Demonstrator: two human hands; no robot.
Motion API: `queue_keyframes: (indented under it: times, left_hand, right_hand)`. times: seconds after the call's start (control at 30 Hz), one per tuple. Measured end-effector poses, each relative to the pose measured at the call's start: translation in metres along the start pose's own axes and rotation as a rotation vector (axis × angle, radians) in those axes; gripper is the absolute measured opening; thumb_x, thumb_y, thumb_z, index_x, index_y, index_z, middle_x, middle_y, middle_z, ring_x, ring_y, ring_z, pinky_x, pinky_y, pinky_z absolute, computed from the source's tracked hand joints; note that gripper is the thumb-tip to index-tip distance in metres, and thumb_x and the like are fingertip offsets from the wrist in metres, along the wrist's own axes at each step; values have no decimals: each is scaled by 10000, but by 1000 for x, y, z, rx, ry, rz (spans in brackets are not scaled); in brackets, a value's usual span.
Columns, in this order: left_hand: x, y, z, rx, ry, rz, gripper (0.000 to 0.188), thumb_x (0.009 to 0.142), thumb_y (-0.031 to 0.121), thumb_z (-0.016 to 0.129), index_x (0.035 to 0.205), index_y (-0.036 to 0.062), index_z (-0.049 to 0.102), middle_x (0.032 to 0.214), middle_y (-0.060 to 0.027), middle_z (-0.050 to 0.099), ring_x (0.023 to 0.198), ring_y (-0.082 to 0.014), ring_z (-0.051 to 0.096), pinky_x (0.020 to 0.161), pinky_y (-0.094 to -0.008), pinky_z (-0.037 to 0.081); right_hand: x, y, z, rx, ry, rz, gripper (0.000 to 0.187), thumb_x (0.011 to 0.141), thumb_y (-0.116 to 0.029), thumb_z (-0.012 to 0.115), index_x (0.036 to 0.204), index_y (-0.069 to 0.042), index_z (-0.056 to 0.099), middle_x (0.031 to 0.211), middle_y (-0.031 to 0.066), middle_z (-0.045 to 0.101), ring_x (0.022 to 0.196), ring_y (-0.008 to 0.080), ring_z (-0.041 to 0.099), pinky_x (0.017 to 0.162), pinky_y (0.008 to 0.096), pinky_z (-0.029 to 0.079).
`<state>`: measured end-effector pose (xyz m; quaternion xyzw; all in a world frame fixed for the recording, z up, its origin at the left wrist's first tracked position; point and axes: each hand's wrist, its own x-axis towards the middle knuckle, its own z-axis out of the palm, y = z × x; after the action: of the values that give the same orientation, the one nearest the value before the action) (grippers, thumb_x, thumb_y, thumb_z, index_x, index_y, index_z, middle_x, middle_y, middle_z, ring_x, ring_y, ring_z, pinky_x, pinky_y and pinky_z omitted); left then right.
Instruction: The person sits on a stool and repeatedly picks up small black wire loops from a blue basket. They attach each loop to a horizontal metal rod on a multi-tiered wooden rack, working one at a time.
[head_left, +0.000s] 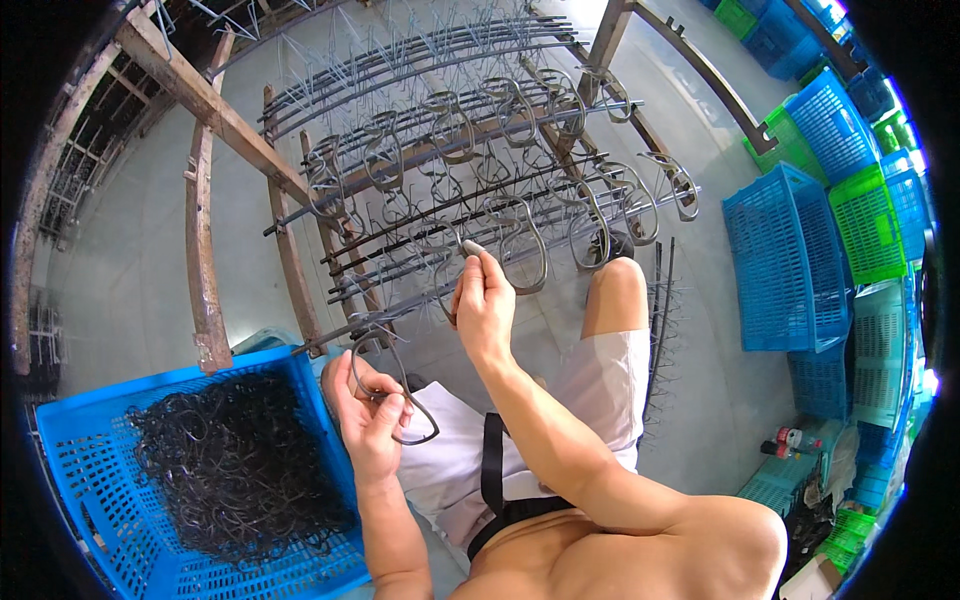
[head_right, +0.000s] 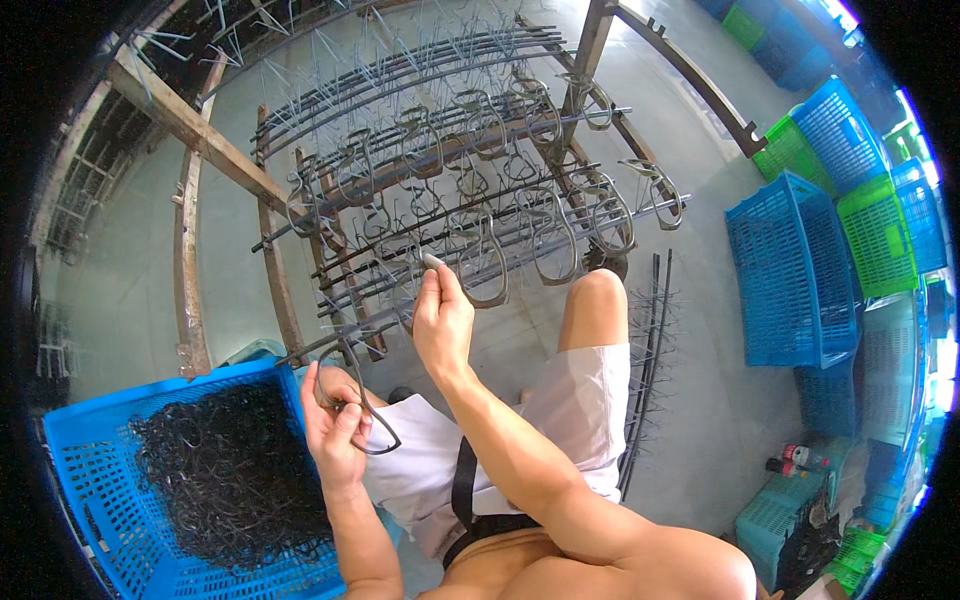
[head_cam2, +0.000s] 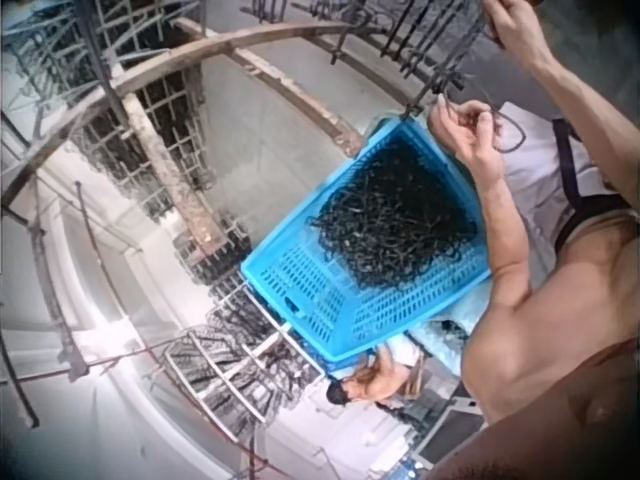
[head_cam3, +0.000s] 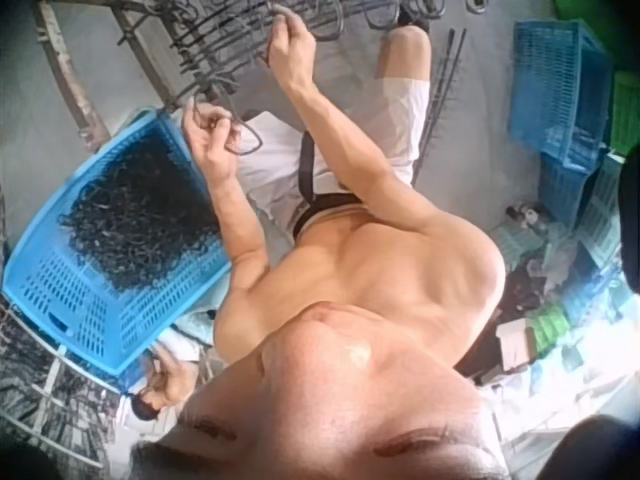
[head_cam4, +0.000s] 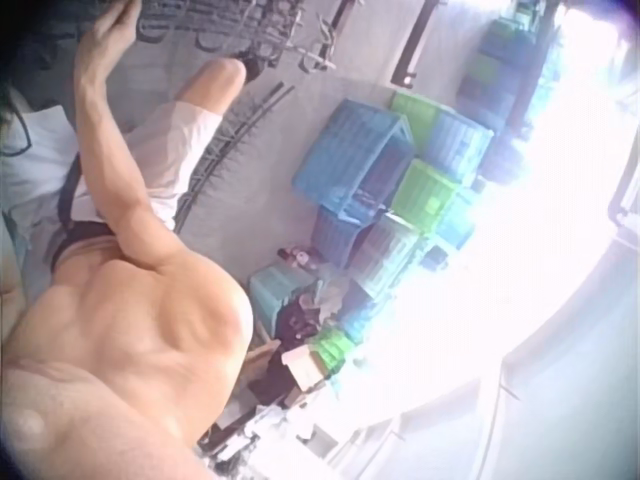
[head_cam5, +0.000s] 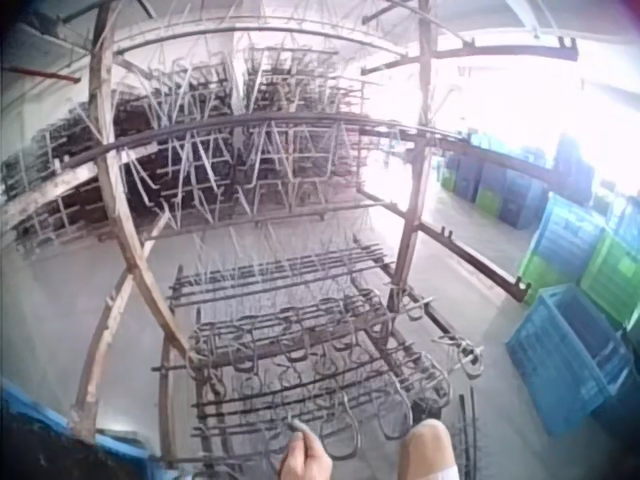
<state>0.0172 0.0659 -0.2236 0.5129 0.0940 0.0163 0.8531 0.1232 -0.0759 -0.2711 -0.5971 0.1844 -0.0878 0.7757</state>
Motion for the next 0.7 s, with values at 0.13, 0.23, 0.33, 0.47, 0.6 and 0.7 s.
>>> queue_keyframes:
  times: [0.13, 0.23, 0.33, 0.47, 0.6, 0.7]
  left_hand:
    - [7, -4, -11, -15, 30, 63, 553, 790, 55, 610, 1278, 19, 353, 830, -67, 534, 631, -121, 511, 562, -229, 454]
    - [8, -2, -9, -50, 30, 73, 471, 776, 70, 645, 1185, 14, 418, 837, -61, 540, 660, -121, 509, 580, -225, 459]
    - [7, 1, -14, -157, 91, 65, 291, 803, 33, 631, 1060, 26, 493, 887, -74, 550, 681, -140, 547, 626, -237, 475]
    - [8, 4, -21, -239, 120, 49, 156, 829, 34, 616, 960, 24, 531, 939, -94, 550, 744, -173, 578, 651, -267, 493]
    - [11, 4, -25, -265, 83, 30, 138, 842, 20, 593, 963, 23, 526, 969, -89, 549, 799, -173, 587, 721, -277, 517]
    - [13, -1, -23, -280, 65, 54, 130, 871, 11, 531, 999, -1, 551, 1000, -116, 575, 802, -183, 614, 726, -260, 531]
  right_hand:
    - [-5, -3, 5, 20, -8, 10, 304, 968, -190, 434, 1199, -5, 503, 531, -29, 412, 410, 45, 387, 362, 208, 324]
    - [-9, 3, 10, -68, -2, -17, 284, 955, -162, 463, 1187, -10, 529, 549, -25, 432, 448, 40, 387, 403, 205, 337]
    - [-17, 1, 21, -409, 37, -309, 268, 933, -125, 493, 1163, 5, 540, 556, 70, 458, 464, 118, 402, 451, 261, 381]
    - [-15, -12, 23, -478, 61, -307, 264, 927, -130, 500, 1146, 9, 545, 575, 125, 471, 464, 171, 412, 466, 291, 395]
    - [-11, -14, 19, -516, 46, -273, 267, 928, -139, 500, 1148, 5, 549, 566, 144, 468, 455, 178, 407, 460, 293, 391]
    - [-10, -18, 13, -537, 10, -250, 272, 926, -135, 502, 1155, 5, 547, 579, 152, 482, 458, 184, 402, 468, 290, 394]
